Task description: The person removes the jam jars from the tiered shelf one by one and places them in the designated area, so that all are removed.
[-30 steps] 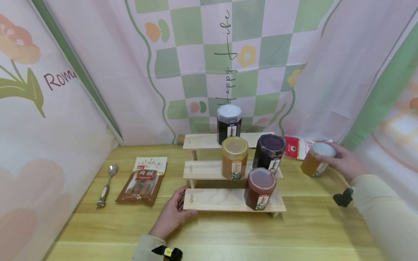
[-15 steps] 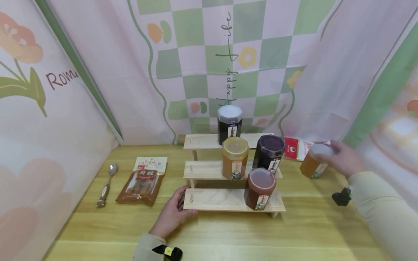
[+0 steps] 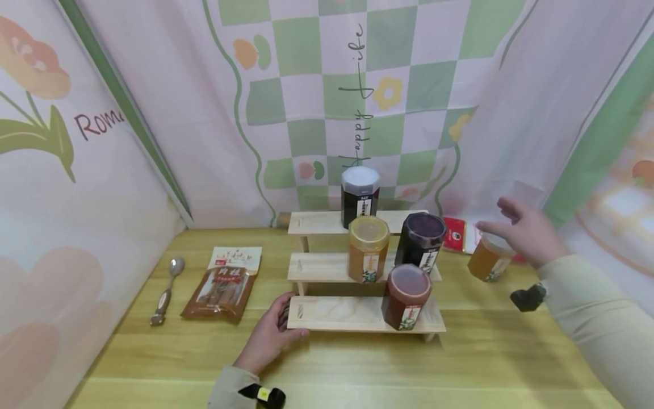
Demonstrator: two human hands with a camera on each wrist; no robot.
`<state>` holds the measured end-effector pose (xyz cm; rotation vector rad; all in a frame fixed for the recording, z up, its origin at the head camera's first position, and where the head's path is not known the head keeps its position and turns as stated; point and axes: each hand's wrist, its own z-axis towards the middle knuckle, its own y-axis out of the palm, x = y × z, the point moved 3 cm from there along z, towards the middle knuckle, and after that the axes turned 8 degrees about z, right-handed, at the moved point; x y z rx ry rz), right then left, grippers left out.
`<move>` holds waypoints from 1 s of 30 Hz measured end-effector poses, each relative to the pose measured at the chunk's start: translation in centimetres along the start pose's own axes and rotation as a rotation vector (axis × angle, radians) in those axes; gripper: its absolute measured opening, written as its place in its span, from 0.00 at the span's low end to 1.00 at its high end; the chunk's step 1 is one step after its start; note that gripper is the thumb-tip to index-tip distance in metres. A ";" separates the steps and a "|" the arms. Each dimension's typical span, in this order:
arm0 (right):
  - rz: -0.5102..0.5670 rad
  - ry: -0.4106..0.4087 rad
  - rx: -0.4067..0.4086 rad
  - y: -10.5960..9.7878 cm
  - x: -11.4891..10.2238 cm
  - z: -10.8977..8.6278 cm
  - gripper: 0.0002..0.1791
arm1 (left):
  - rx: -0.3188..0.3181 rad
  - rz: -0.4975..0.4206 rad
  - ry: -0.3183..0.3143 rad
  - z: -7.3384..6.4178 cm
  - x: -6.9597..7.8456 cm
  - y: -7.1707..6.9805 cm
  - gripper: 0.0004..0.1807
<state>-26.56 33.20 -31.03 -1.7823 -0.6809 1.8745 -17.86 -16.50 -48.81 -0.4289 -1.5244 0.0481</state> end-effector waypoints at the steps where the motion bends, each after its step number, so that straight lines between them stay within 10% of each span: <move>1: 0.002 -0.004 0.000 0.0 -0.6 -0.1 0.59 | 0.001 0.002 0.000 0.0 0.0 0.0 0.55; 30: 0.206 -0.113 -0.087 3.6 -11.6 -0.5 0.52 | 0.027 0.041 -0.007 0.1 0.1 0.0 0.55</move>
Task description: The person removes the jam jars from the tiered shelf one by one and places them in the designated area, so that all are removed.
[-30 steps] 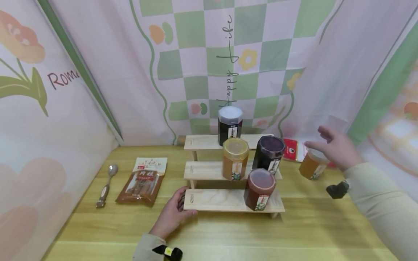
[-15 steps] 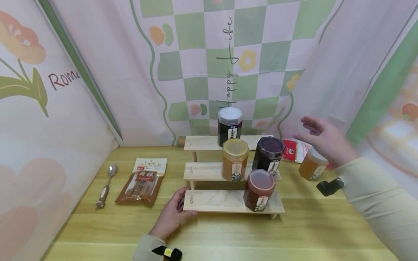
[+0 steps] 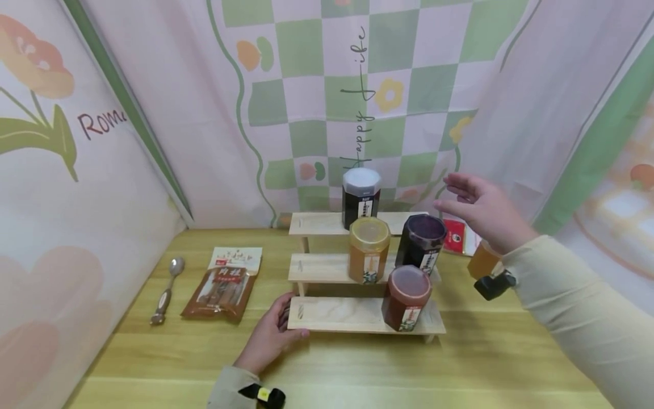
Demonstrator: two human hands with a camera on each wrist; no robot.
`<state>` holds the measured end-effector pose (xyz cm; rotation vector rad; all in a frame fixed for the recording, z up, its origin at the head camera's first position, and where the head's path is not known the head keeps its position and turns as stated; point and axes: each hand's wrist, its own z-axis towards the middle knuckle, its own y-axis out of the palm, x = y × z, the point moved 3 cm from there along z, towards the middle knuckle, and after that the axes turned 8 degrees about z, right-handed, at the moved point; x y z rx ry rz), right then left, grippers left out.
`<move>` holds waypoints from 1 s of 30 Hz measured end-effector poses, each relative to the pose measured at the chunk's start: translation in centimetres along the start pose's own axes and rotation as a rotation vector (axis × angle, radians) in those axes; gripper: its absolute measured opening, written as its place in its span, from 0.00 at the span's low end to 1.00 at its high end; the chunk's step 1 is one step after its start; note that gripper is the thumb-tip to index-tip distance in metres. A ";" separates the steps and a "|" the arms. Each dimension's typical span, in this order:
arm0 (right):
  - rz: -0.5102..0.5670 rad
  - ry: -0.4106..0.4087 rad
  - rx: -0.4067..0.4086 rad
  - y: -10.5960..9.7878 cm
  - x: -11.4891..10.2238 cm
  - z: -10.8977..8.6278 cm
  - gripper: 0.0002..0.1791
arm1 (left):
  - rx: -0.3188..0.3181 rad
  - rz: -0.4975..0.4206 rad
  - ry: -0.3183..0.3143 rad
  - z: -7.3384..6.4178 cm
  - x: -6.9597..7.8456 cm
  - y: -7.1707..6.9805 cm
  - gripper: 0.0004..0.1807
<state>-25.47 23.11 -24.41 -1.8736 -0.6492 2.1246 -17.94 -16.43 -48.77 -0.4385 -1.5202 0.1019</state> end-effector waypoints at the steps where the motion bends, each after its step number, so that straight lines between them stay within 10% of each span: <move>1: 0.006 -0.003 -0.001 0.2 -0.2 0.0 0.52 | -0.002 -0.002 -0.002 0.0 -0.1 0.0 0.55; 30: 0.043 -0.056 0.007 5.8 -4.7 3.2 0.49 | 0.001 0.024 -0.014 -0.3 0.3 0.0 0.54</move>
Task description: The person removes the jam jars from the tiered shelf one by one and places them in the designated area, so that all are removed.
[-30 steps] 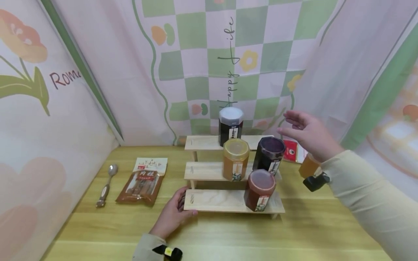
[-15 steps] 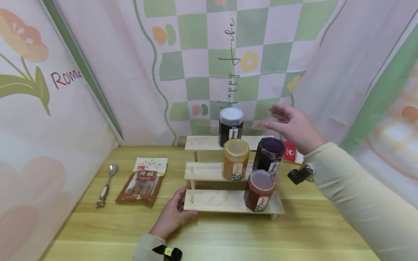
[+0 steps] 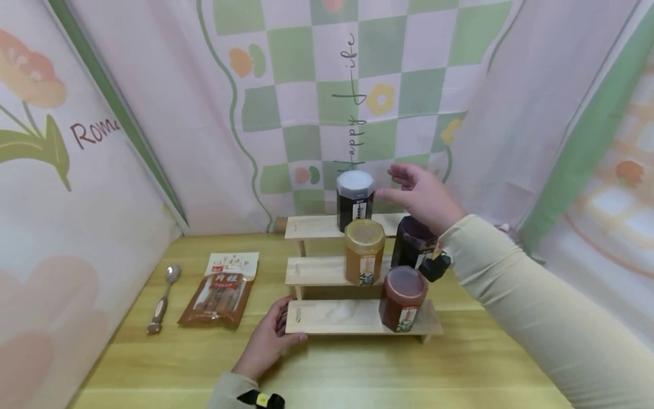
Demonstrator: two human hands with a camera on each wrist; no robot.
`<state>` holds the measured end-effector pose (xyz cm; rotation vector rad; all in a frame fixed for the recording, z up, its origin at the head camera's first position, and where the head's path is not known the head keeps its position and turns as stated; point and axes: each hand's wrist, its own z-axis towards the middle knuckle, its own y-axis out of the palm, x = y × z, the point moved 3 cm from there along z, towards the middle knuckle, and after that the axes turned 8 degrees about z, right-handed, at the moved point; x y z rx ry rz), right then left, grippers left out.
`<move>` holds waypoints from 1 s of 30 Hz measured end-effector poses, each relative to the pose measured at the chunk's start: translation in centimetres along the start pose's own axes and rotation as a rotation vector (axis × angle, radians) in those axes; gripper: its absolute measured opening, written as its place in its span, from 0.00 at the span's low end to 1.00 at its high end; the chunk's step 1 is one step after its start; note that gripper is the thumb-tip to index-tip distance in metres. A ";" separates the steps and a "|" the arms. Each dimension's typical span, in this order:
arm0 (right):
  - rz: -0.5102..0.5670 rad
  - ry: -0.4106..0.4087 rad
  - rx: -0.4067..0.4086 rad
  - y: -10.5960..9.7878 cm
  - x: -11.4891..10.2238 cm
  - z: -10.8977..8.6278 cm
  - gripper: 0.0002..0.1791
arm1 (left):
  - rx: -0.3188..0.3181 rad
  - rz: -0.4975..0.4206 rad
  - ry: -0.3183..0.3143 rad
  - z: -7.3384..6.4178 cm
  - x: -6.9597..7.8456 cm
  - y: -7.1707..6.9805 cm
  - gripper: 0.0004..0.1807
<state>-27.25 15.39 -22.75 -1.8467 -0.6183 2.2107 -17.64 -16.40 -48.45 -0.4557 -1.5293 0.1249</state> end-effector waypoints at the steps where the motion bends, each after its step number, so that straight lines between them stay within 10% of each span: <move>1: -0.006 -0.003 -0.006 0.4 -0.1 0.2 0.48 | 0.002 0.001 0.000 0.0 -0.1 0.0 0.54; 30: 0.039 0.032 0.007 4.7 -0.5 3.8 0.42 | -0.016 -0.044 0.002 0.0 -0.1 -0.1 0.55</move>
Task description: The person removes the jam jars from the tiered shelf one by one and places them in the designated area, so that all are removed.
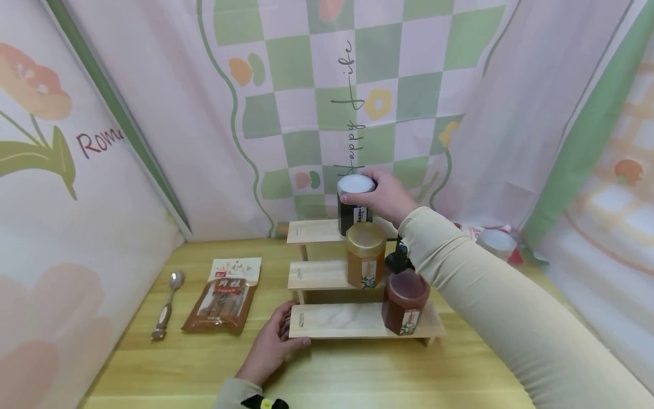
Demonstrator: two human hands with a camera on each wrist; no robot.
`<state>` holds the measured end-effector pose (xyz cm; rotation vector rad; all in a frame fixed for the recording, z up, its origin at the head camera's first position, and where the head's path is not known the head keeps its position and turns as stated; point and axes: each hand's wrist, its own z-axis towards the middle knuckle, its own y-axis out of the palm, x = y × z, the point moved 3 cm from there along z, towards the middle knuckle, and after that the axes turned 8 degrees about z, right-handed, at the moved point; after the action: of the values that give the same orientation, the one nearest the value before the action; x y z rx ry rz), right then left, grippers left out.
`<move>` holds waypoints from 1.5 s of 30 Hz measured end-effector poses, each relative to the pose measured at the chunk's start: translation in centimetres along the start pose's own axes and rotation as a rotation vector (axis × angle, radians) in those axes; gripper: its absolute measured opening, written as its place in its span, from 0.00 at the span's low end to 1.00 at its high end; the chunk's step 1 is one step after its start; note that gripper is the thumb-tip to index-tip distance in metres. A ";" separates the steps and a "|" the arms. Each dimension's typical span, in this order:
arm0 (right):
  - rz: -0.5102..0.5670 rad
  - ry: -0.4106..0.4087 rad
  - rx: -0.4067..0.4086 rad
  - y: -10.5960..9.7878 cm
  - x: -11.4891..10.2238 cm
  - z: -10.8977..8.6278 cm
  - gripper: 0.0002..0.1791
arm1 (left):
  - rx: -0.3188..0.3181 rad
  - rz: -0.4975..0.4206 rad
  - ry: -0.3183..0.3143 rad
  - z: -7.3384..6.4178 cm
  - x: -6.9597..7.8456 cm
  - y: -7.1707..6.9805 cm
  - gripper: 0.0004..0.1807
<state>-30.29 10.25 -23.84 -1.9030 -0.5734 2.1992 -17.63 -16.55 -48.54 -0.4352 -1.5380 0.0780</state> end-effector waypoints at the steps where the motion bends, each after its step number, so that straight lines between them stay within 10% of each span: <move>1: 0.003 0.005 0.001 0.0 0.0 0.0 0.41 | 0.000 0.002 -0.002 0.0 0.0 0.0 0.55; 45: -0.072 -0.009 0.137 -6.1 0.3 -1.5 0.44 | 0.000 0.002 0.029 -0.1 -0.2 0.1 0.55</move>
<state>-29.60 16.18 -21.81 -1.7772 -0.4712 2.1441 -17.54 -16.50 -48.78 -0.4364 -1.5095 0.0726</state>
